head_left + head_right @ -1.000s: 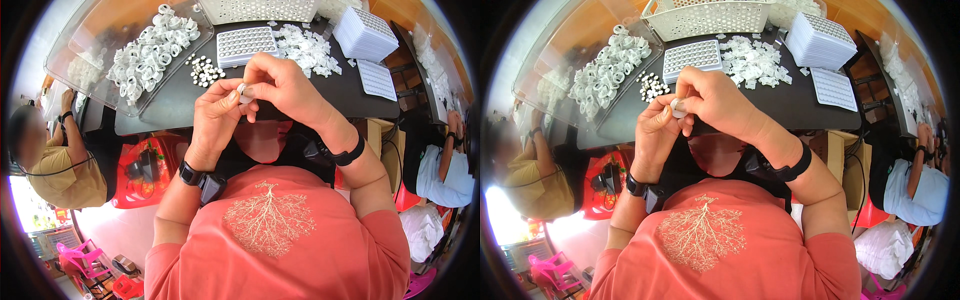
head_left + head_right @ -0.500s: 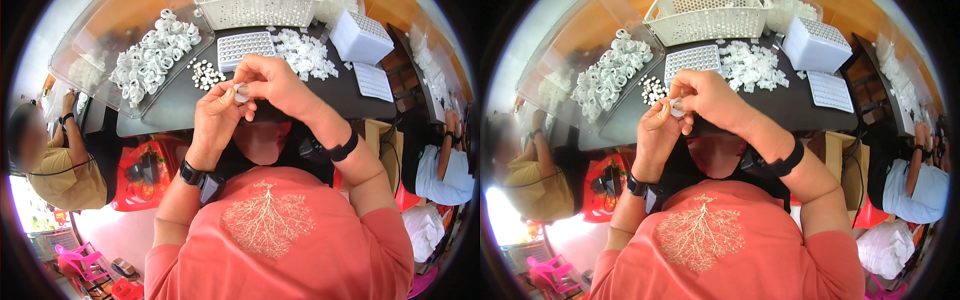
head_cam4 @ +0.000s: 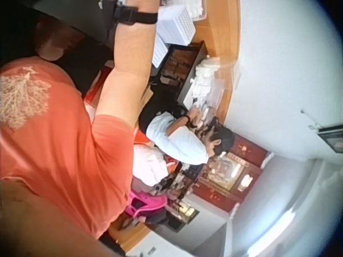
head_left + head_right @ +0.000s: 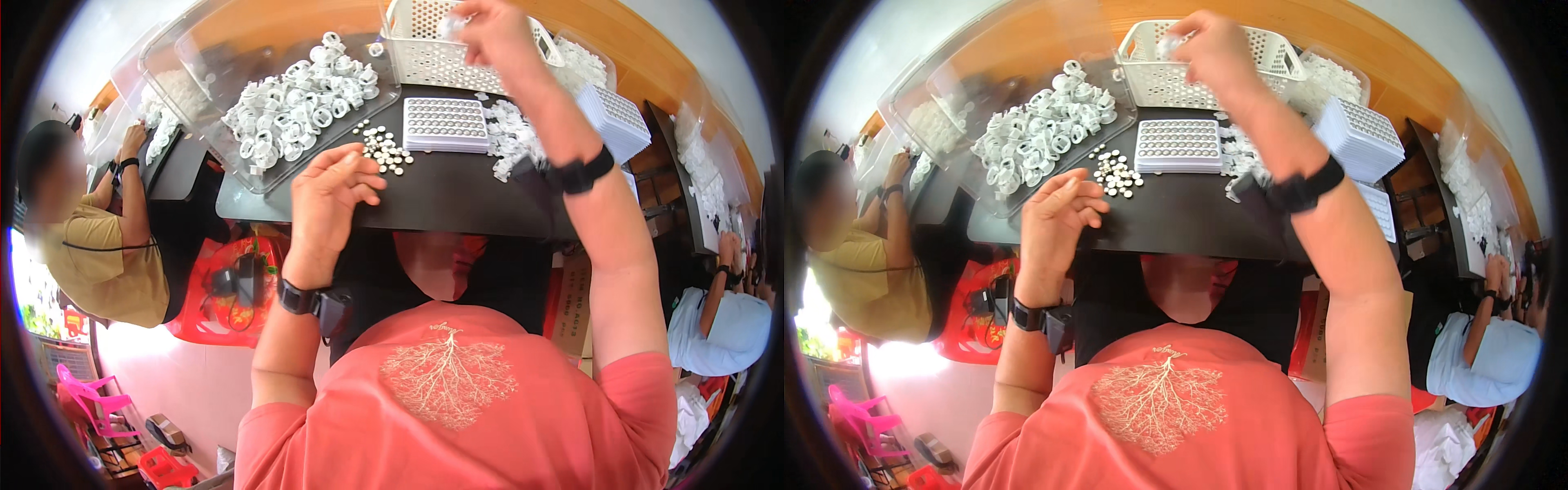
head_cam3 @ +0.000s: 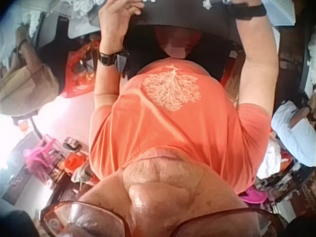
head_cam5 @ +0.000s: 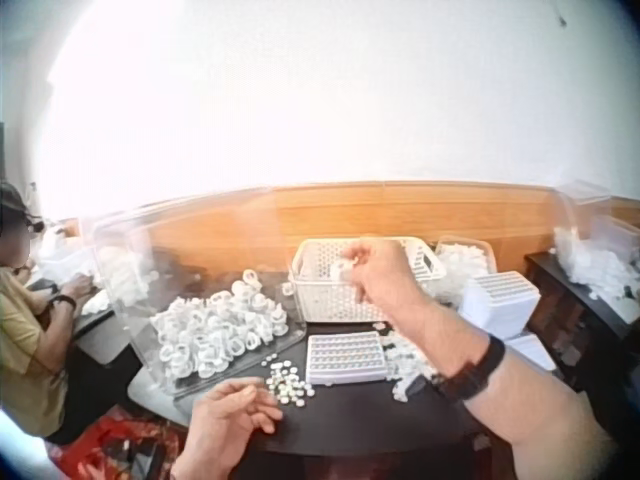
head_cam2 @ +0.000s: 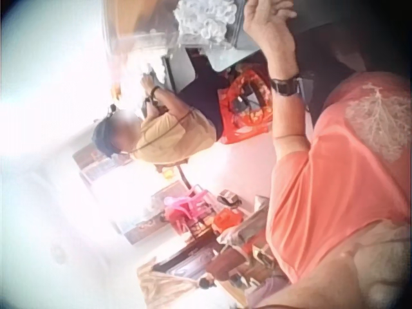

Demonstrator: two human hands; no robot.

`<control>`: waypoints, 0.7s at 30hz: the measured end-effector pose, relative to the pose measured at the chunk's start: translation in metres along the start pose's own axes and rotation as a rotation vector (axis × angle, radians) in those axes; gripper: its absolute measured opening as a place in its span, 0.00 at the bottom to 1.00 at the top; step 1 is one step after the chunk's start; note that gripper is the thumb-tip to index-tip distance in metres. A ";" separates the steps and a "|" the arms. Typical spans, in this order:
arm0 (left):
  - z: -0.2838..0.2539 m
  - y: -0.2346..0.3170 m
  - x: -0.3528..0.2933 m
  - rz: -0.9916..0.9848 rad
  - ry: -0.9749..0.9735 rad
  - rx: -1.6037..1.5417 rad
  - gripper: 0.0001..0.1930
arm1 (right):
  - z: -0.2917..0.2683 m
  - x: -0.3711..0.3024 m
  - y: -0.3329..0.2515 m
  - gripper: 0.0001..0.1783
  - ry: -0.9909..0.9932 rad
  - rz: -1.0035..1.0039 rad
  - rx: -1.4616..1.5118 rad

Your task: Assembling small white plastic components into a larger circular housing at a workbench.

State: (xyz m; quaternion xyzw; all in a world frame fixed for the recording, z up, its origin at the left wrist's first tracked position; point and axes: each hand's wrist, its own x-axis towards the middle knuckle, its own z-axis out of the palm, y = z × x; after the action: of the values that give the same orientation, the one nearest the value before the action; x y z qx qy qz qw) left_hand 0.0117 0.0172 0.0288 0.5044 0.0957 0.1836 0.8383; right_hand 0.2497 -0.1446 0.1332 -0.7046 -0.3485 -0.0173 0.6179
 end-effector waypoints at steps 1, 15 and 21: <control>-0.011 0.005 0.002 0.004 0.045 0.002 0.14 | -0.002 0.012 0.001 0.15 -0.005 -0.004 -0.001; -0.034 -0.002 0.006 0.043 0.119 -0.081 0.13 | 0.169 -0.007 0.038 0.23 -0.651 -0.042 -0.805; -0.040 0.000 0.006 0.027 0.102 -0.120 0.14 | 0.136 -0.020 0.015 0.18 -0.612 -0.136 -0.588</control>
State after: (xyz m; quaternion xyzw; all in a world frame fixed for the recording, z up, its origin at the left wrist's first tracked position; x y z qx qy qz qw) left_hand 0.0031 0.0519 0.0097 0.4447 0.1205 0.2257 0.8584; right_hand 0.1867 -0.0340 0.0788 -0.7988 -0.5417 0.0534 0.2560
